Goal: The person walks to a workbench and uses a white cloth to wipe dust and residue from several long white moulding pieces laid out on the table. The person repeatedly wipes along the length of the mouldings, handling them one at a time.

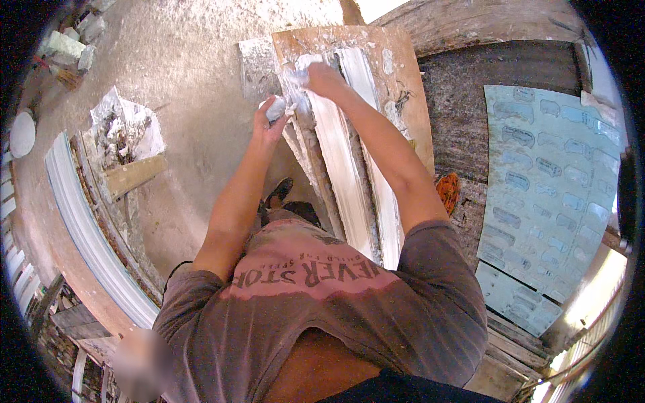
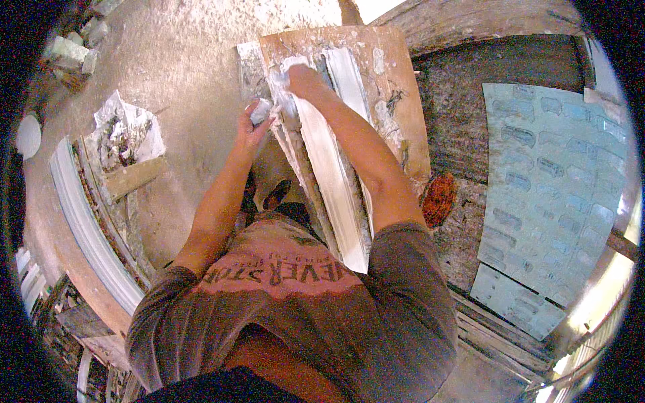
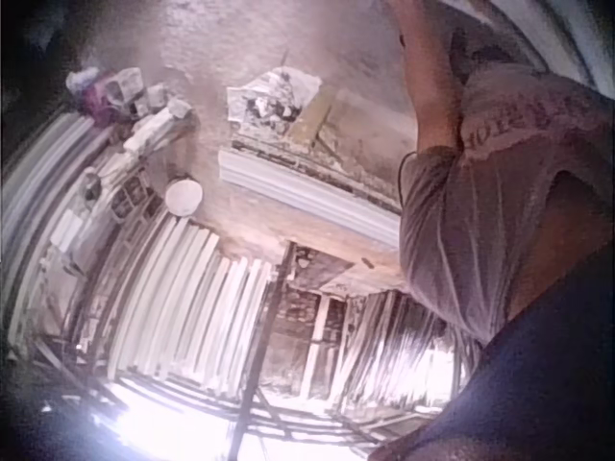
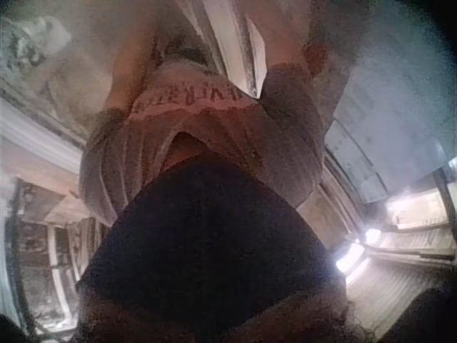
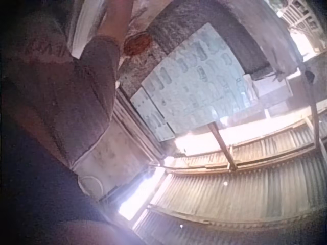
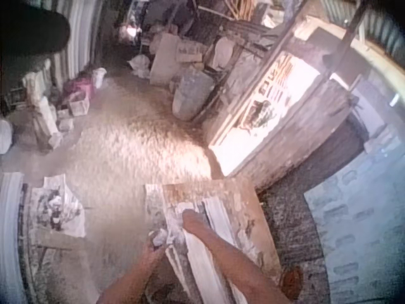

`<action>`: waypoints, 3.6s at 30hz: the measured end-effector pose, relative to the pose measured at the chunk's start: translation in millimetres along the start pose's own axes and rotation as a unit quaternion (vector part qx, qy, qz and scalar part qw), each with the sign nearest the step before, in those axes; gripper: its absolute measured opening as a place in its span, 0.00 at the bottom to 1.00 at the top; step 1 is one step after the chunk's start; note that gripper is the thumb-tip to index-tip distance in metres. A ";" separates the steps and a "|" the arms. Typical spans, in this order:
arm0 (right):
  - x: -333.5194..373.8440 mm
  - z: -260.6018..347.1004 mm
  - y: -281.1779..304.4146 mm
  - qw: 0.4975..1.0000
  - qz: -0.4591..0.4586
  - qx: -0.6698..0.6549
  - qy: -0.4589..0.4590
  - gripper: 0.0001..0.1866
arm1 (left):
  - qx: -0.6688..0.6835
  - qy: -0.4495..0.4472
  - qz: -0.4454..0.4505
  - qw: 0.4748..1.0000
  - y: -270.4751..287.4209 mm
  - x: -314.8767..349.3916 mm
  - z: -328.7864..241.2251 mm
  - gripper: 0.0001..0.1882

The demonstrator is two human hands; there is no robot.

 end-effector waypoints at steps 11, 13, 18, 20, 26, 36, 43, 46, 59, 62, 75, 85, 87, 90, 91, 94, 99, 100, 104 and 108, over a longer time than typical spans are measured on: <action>25.4 8.1 -22.5 0.999 0.017 0.028 0.014 0.10 | 0.367 0.128 0.025 0.921 14.0 -4.8 55.5 0.20; 35.7 1.8 -39.4 0.994 0.105 0.033 0.012 0.15 | 0.363 0.153 -0.007 0.919 11.0 -4.2 59.7 0.21; 58.2 -6.5 -54.5 0.998 0.066 -0.023 -0.004 0.18 | 0.222 0.177 -0.025 0.959 -11.6 11.8 45.6 0.16; 71.3 -13.8 -70.7 0.997 0.066 -0.044 0.001 0.15 | -0.095 0.166 0.056 0.980 -22.2 28.0 32.0 0.15; 130.7 -8.8 -99.9 0.993 -0.042 -0.098 0.058 0.15 | -0.062 0.137 0.105 0.983 -16.6 55.1 86.9 0.16; 235.6 -4.9 -157.8 0.983 0.022 -0.183 -0.024 0.11 | -0.104 0.116 0.017 0.988 -75.6 137.2 110.5 0.17; 325.0 -1.0 -231.6 0.990 -0.044 -0.110 0.078 0.09 | 0.174 0.132 -0.030 0.975 -73.3 213.7 164.2 0.12; 373.2 -7.3 -271.4 0.983 -0.004 -0.179 0.026 0.10 | 0.102 0.160 -0.003 0.982 -99.5 263.7 160.5 0.13; 467.7 -37.0 -335.3 0.970 0.120 -0.118 0.178 0.18 | 0.278 0.248 0.011 0.928 -132.1 360.4 206.7 0.16; 454.7 -63.7 -351.0 0.964 0.111 -0.187 0.151 0.22 | 0.183 0.286 0.011 0.941 -157.7 371.6 201.4 0.14; 412.5 75.9 -267.1 0.961 -0.234 -0.022 0.147 0.22 | 0.302 0.237 0.001 0.923 -127.0 306.2 130.8 0.11; 230.5 61.9 -156.5 0.962 -0.170 0.155 0.146 0.08 | 0.349 0.185 -0.125 0.910 -9.4 225.8 93.6 0.16; 179.0 60.0 -125.4 0.973 -0.157 0.133 0.105 0.08 | 0.283 0.172 -0.095 0.939 0.7 213.8 97.9 0.16; 119.5 65.1 -116.0 0.972 -0.169 0.159 0.046 0.09 | 0.264 0.209 -0.077 0.938 -3.4 185.0 109.9 0.16; 107.7 65.3 -119.1 0.969 -0.167 0.179 0.024 0.10 | 0.273 0.231 -0.074 0.931 -9.3 173.7 114.9 0.16; 101.7 71.5 -153.0 0.958 -0.176 0.226 -0.030 0.07 | 0.290 0.246 -0.068 0.923 -21.0 155.6 126.2 0.15; 157.1 78.2 -170.2 0.977 -0.156 0.124 -0.078 0.06 | 0.333 0.229 -0.033 0.914 -40.6 158.3 156.3 0.16; 170.6 77.1 -179.6 0.980 -0.130 0.130 -0.072 0.05 | 0.334 0.243 -0.039 0.910 -49.6 166.6 159.5 0.17; 207.4 74.8 -193.1 0.987 -0.039 0.153 -0.041 0.06 | 0.382 0.234 -0.011 0.894 -70.5 191.2 174.8 0.18; 249.2 64.4 -186.6 0.998 0.016 0.048 -0.035 0.08 | 0.381 0.234 -0.005 0.894 -79.5 224.2 177.9 0.21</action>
Point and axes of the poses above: each hand's wrist, its own x-axis away from the middle knuckle, its own y-axis out of the back of the hand, z = x × y, the point moved 4 cm from there along -x, towards the middle knuckle, and after that the axes turned 15 degrees about z, right-handed, at the moved point
